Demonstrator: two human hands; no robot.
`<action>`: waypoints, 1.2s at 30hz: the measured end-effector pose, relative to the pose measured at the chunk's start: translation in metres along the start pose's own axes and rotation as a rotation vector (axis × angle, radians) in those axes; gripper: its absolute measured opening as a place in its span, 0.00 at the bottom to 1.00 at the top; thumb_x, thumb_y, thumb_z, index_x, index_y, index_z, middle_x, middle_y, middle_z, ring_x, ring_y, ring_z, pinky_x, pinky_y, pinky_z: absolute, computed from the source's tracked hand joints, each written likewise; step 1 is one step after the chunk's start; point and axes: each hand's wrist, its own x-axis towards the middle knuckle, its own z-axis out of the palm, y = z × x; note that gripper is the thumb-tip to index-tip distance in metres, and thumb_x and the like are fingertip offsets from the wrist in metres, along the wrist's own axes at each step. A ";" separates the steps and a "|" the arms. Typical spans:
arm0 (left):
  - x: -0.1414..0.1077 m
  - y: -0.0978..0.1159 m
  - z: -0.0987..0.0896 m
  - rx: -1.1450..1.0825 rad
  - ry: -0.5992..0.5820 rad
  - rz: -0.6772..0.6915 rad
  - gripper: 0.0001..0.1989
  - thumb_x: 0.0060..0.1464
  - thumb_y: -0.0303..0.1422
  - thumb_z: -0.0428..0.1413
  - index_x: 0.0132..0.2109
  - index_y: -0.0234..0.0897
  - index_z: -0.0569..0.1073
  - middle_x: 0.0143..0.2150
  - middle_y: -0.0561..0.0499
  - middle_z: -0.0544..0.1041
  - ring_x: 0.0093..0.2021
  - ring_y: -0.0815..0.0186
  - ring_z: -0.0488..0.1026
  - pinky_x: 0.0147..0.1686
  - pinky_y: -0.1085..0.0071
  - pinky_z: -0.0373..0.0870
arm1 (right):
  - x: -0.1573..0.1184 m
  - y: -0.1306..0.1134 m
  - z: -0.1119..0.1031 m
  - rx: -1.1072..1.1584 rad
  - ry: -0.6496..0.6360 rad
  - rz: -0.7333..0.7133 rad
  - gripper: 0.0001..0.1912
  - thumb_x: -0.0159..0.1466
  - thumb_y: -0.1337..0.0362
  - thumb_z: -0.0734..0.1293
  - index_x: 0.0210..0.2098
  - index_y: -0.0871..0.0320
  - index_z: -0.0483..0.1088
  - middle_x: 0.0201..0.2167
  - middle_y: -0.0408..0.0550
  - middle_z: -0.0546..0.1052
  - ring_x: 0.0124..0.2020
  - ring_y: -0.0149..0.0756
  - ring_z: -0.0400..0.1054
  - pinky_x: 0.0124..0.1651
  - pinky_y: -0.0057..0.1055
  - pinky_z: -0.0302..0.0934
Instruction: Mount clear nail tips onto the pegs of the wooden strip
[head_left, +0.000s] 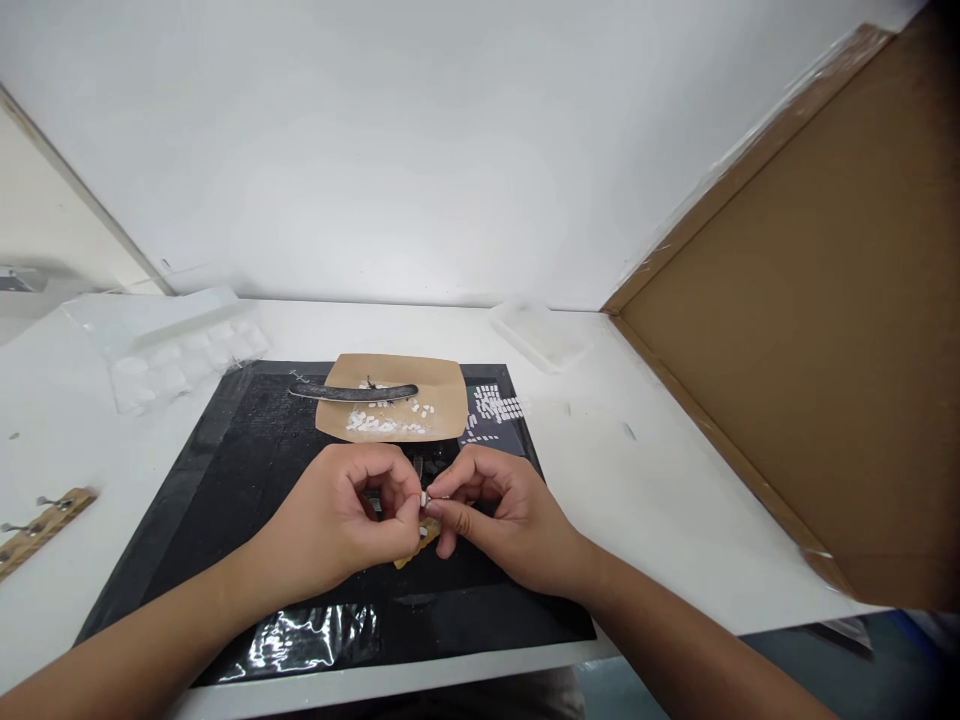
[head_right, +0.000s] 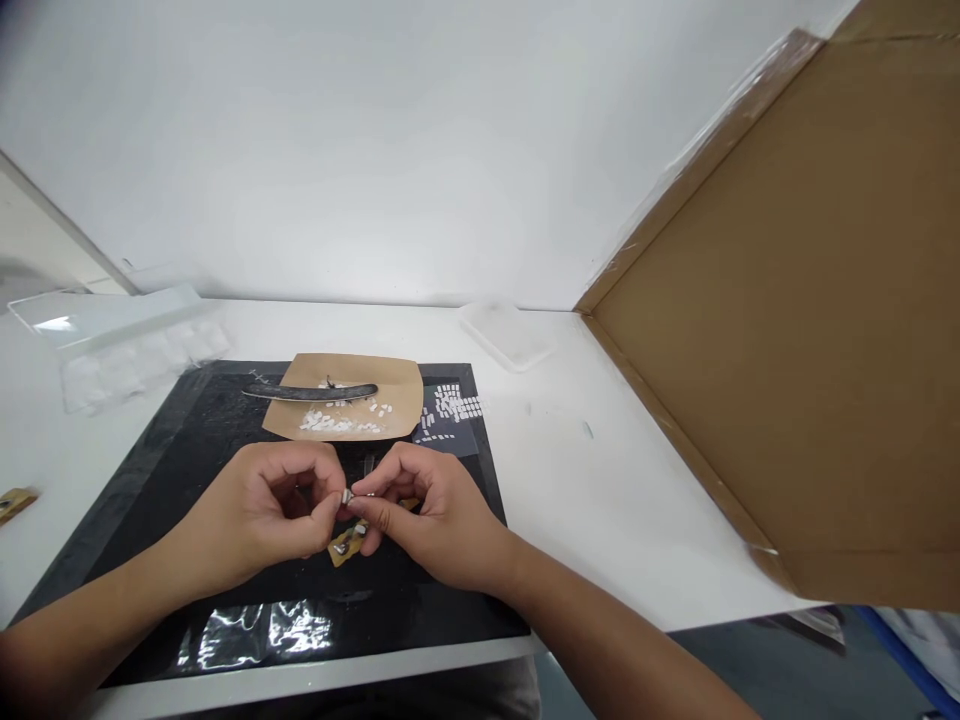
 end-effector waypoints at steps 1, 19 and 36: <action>0.000 0.000 0.000 0.017 0.008 0.016 0.04 0.51 0.24 0.60 0.29 0.34 0.75 0.22 0.55 0.77 0.20 0.75 0.71 0.20 0.83 0.65 | 0.000 0.000 0.000 0.020 -0.004 0.007 0.13 0.62 0.62 0.80 0.38 0.59 0.75 0.27 0.41 0.82 0.26 0.28 0.80 0.33 0.21 0.71; -0.002 0.003 -0.007 0.338 0.077 0.300 0.06 0.56 0.25 0.61 0.30 0.36 0.76 0.25 0.56 0.76 0.22 0.75 0.71 0.22 0.81 0.69 | 0.003 0.001 -0.007 0.105 -0.131 0.052 0.12 0.66 0.61 0.77 0.39 0.60 0.73 0.32 0.47 0.85 0.26 0.27 0.80 0.31 0.21 0.73; 0.002 -0.007 -0.010 0.423 0.113 0.682 0.10 0.60 0.21 0.61 0.47 0.36 0.78 0.41 0.47 0.77 0.31 0.72 0.75 0.24 0.79 0.73 | 0.002 -0.005 -0.011 0.175 -0.228 0.050 0.13 0.69 0.57 0.75 0.41 0.59 0.71 0.35 0.48 0.86 0.24 0.27 0.79 0.28 0.21 0.71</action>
